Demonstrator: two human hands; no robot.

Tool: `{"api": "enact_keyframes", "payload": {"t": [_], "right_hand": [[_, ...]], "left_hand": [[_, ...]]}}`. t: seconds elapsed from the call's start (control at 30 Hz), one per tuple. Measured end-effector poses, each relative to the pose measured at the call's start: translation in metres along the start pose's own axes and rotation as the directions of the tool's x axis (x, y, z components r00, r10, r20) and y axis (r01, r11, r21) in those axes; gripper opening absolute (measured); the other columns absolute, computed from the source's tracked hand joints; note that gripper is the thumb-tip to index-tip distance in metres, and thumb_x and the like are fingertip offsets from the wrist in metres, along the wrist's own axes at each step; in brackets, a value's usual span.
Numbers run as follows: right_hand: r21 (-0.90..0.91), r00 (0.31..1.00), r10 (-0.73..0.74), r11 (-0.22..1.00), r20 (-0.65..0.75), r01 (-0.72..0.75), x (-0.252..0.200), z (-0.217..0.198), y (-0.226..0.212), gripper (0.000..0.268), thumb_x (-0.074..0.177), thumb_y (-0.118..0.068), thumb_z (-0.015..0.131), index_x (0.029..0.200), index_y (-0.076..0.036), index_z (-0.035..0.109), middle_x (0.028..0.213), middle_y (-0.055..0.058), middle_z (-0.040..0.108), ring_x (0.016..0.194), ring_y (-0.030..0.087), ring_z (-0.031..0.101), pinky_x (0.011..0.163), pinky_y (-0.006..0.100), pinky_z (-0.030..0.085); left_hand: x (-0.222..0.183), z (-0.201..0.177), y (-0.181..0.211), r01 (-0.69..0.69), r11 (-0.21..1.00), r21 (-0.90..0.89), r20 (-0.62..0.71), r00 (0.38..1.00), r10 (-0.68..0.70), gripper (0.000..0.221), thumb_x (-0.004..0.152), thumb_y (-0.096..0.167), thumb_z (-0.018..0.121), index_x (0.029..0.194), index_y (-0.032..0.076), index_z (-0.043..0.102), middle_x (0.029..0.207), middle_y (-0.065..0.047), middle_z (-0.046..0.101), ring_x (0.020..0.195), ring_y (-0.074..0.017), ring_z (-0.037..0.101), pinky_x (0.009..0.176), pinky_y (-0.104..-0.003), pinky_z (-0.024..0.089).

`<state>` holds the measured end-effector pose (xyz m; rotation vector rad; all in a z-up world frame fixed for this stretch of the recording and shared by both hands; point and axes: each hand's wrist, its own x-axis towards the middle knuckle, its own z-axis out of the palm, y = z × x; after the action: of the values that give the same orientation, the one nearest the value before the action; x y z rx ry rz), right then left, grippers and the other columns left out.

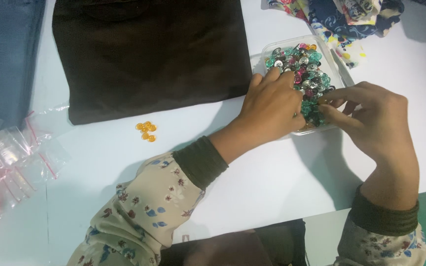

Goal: Sorting small orange beads from a container and placing them into small plastic bags

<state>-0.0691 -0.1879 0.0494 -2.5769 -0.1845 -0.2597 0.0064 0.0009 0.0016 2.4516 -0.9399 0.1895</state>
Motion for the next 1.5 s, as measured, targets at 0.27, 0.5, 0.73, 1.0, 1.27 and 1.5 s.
{"api": "enact_keyframes", "payload": {"t": [0.27, 0.5, 0.73, 1.0, 1.27, 1.5], "right_hand": [[0.264, 0.973, 0.188, 0.939, 0.135, -0.218, 0.002, -0.008, -0.018, 0.015, 0.09, -0.007, 0.079, 0.105, -0.003, 0.079, 0.094, 0.009, 0.077, 0.07, 0.014, 0.062, 0.062, 0.024, 0.053], [0.229, 0.949, 0.272, 0.925, 0.157, -0.303, 0.005, 0.0, -0.014, 0.012, 0.088, -0.014, 0.081, 0.097, -0.006, 0.081, 0.086, 0.003, 0.077, 0.061, 0.011, 0.055, 0.06, 0.023, 0.048], [0.28, 0.948, 0.267, 0.909, 0.176, -0.308, 0.006, 0.004, -0.011, 0.012, 0.086, -0.009, 0.08, 0.097, -0.004, 0.081, 0.088, 0.005, 0.079, 0.074, 0.01, 0.062, 0.066, 0.024, 0.052], [0.346, 0.954, 0.237, 0.893, 0.185, -0.289, 0.005, 0.01, -0.003, 0.014, 0.086, -0.006, 0.08, 0.099, -0.003, 0.078, 0.082, 0.007, 0.076, 0.074, 0.01, 0.065, 0.068, 0.023, 0.056], [0.334, 0.96, 0.235, 0.902, 0.156, -0.275, 0.005, 0.008, -0.013, 0.011, 0.087, -0.002, 0.077, 0.097, -0.001, 0.079, 0.089, 0.007, 0.077, 0.08, 0.012, 0.065, 0.072, 0.024, 0.057], [0.301, 0.986, 0.16, 0.943, -0.034, -0.143, 0.002, 0.01, -0.012, 0.003, 0.094, -0.005, 0.074, 0.096, -0.005, 0.076, 0.097, 0.001, 0.074, 0.085, 0.008, 0.058, 0.074, 0.022, 0.051]], "left_hand": [[0.005, -0.024, -0.008, -0.033, 0.998, -0.059, -0.003, 0.999, 0.033, 0.015, 0.078, 0.021, 0.07, 0.064, 0.024, 0.068, 0.091, 0.002, 0.055, 0.101, -0.028, 0.052, 0.08, -0.047, 0.038], [-0.001, -0.037, 0.009, -0.106, 0.994, 0.015, 0.137, 0.985, 0.103, 0.018, 0.075, 0.033, 0.07, 0.062, 0.022, 0.076, 0.1, -0.003, 0.058, 0.108, -0.031, 0.05, 0.09, -0.05, 0.034], [-0.002, -0.027, 0.015, -0.097, 0.99, 0.098, 0.178, 0.981, 0.079, 0.023, 0.081, 0.039, 0.073, 0.071, 0.021, 0.083, 0.115, 0.0, 0.06, 0.117, -0.0274, 0.047, 0.093, -0.047, 0.034], [-0.001, -0.01, 0.012, -0.068, 0.99, 0.126, 0.018, 0.998, 0.066, 0.021, 0.067, 0.039, 0.073, 0.074, 0.022, 0.084, 0.109, -0.003, 0.06, 0.11, -0.0329, 0.051, 0.08, -0.051, 0.037], [-0.001, -0.003, 0.01, -0.052, 0.995, 0.089, 0.018, 0.999, 0.051, 0.016, 0.071, 0.037, 0.08, 0.074, 0.021, 0.081, 0.106, -0.002, 0.056, 0.108, -0.0304, 0.05, 0.081, -0.048, 0.038], [0.003, -0.035, 0.008, -0.093, 0.996, -0.01, -0.105, 0.99, 0.091, 0.011, 0.065, 0.026, 0.079, 0.065, 0.025, 0.069, 0.097, -0.001, 0.049, 0.1, -0.0294, 0.05, 0.075, -0.047, 0.04]]}}
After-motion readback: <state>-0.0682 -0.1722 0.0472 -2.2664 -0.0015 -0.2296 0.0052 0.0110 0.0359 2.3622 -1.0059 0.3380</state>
